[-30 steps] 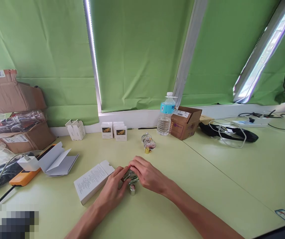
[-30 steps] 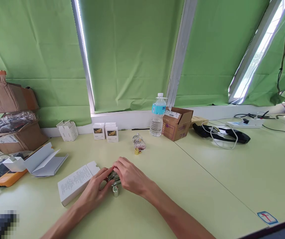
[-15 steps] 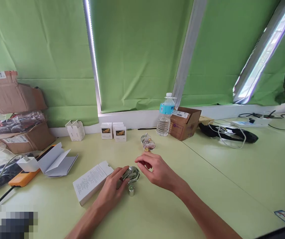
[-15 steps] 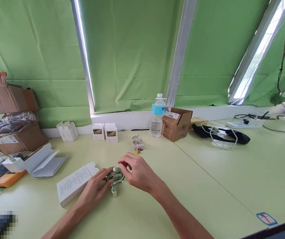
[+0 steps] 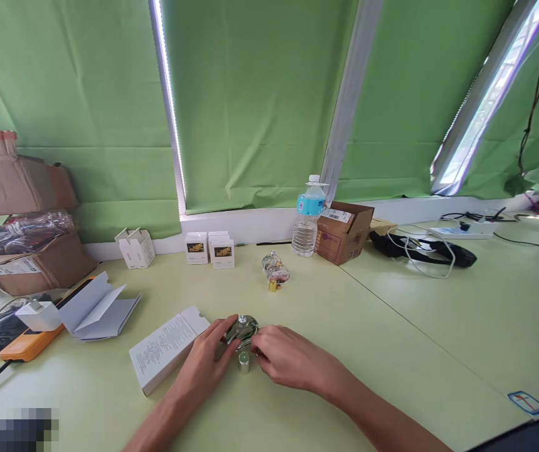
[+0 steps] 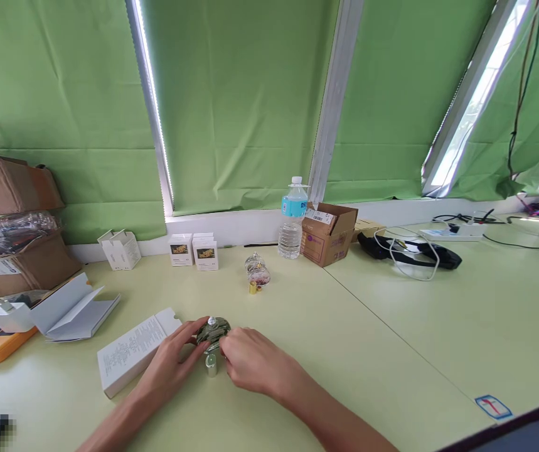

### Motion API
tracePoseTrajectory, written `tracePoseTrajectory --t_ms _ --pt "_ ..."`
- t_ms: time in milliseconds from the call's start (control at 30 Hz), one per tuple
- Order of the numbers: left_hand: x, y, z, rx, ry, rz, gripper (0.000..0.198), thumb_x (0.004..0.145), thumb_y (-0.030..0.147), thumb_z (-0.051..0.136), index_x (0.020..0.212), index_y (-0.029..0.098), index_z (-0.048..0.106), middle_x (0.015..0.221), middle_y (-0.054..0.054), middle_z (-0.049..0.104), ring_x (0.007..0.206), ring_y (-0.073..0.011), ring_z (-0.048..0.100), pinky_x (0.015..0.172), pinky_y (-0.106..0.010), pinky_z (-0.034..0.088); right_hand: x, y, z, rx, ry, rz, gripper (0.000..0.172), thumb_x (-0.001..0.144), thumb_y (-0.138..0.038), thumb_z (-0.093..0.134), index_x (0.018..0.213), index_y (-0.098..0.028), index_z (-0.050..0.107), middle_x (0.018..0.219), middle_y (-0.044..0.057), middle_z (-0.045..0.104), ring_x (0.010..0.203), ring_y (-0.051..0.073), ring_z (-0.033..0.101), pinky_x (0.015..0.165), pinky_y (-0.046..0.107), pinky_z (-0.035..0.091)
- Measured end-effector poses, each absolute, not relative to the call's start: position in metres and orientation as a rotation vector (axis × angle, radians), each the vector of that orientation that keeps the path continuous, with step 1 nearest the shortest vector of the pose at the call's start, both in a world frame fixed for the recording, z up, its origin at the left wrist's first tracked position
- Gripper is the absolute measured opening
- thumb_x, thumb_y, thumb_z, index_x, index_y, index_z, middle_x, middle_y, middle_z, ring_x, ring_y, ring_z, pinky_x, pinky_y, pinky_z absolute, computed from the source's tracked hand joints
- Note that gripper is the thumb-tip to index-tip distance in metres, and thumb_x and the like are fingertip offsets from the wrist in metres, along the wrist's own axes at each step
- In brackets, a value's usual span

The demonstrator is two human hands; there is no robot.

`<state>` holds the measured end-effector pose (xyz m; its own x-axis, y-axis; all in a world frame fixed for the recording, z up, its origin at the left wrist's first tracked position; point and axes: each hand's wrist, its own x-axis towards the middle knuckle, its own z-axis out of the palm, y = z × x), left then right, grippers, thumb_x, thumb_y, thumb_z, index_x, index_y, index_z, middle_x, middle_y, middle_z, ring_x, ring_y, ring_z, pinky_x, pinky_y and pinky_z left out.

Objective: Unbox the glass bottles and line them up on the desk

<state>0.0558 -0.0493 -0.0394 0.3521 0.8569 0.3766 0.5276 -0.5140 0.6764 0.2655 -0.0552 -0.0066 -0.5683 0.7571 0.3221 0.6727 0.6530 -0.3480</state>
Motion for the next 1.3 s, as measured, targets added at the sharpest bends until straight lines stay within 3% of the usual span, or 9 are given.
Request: tracePoseTrajectory --t_ms 300,500,667,767,867,1167,1300 --pt "0.055 -0.05 -0.04 2.157 1.22 1.001 0.037 0.094 0.033 0.047 0.131 0.03 0.048 0.117 -0.002 0.063 0.088 -0.0158 0.062 0.085 -0.032 0.051 0.259 -0.056 0.002 -1.249 -2.721 0.258 0.013 0.087 -0.017 0.05 0.085 -0.018 0.062 0.086 0.006 0.067 0.078 0.022 0.064 0.06 0.026 0.036" --pt "0.055 -0.052 -0.039 2.157 1.225 0.981 0.038 0.094 0.034 0.047 0.132 0.031 0.047 0.115 -0.001 0.063 0.087 -0.016 0.062 0.084 -0.033 0.051 0.271 -0.053 0.018 -1.34 -2.625 0.4 0.009 0.084 -0.025 0.055 0.085 -0.02 0.062 0.084 0.004 0.066 0.081 0.021 0.062 0.06 0.025 0.035" --pt "0.055 -0.052 -0.04 2.141 1.226 0.972 0.039 0.094 0.035 0.046 0.133 0.03 0.046 0.119 -0.002 0.061 0.087 -0.0158 0.062 0.086 -0.033 0.051 0.284 -0.048 0.032 -1.446 -2.479 0.425 0.022 0.091 -0.031 0.047 0.08 -0.02 0.063 0.079 0.003 0.065 0.076 0.018 0.06 0.061 0.026 0.036" --pt "0.055 -0.052 -0.04 2.133 1.212 0.973 0.04 0.095 0.036 0.045 0.135 0.031 0.045 0.124 -0.002 0.06 0.092 -0.0158 0.063 0.088 -0.033 0.051 0.283 -0.043 0.03 -1.449 -2.381 0.365 0.022 0.091 -0.032 0.048 0.1 -0.02 0.063 0.1 0.005 0.066 0.084 0.019 0.06 0.07 0.027 0.039" --pt "0.054 -0.052 -0.041 2.129 1.197 0.972 0.043 0.095 0.037 0.046 0.137 0.033 0.042 0.13 -0.001 0.057 0.101 -0.0169 0.062 0.092 -0.032 0.05 0.275 -0.038 0.021 -1.352 -2.38 0.394 0.037 0.089 -0.033 0.055 0.124 -0.022 0.053 0.121 0.006 0.06 0.091 0.02 0.059 0.078 0.028 0.041" --pt "0.052 -0.056 -0.044 2.074 1.233 0.922 0.05 0.095 0.041 0.043 0.143 0.033 0.031 0.138 -0.005 0.053 0.111 -0.0206 0.061 0.097 -0.038 0.049 0.276 -0.025 0.01 -1.285 -2.414 0.43 0.019 0.086 -0.031 0.06 0.104 -0.023 0.061 0.096 0.001 0.066 0.08 0.016 0.06 0.067 0.023 0.039" --pt "0.052 -0.058 -0.04 2.092 1.299 0.94 0.045 0.096 0.041 0.041 0.14 0.033 0.035 0.136 -0.006 0.052 0.113 -0.021 0.059 0.094 -0.038 0.051 0.292 -0.01 0.009 -1.428 -2.376 0.353 0.018 0.082 -0.029 0.064 0.098 -0.022 0.063 0.09 0.001 0.067 0.077 0.017 0.06 0.064 0.023 0.036"
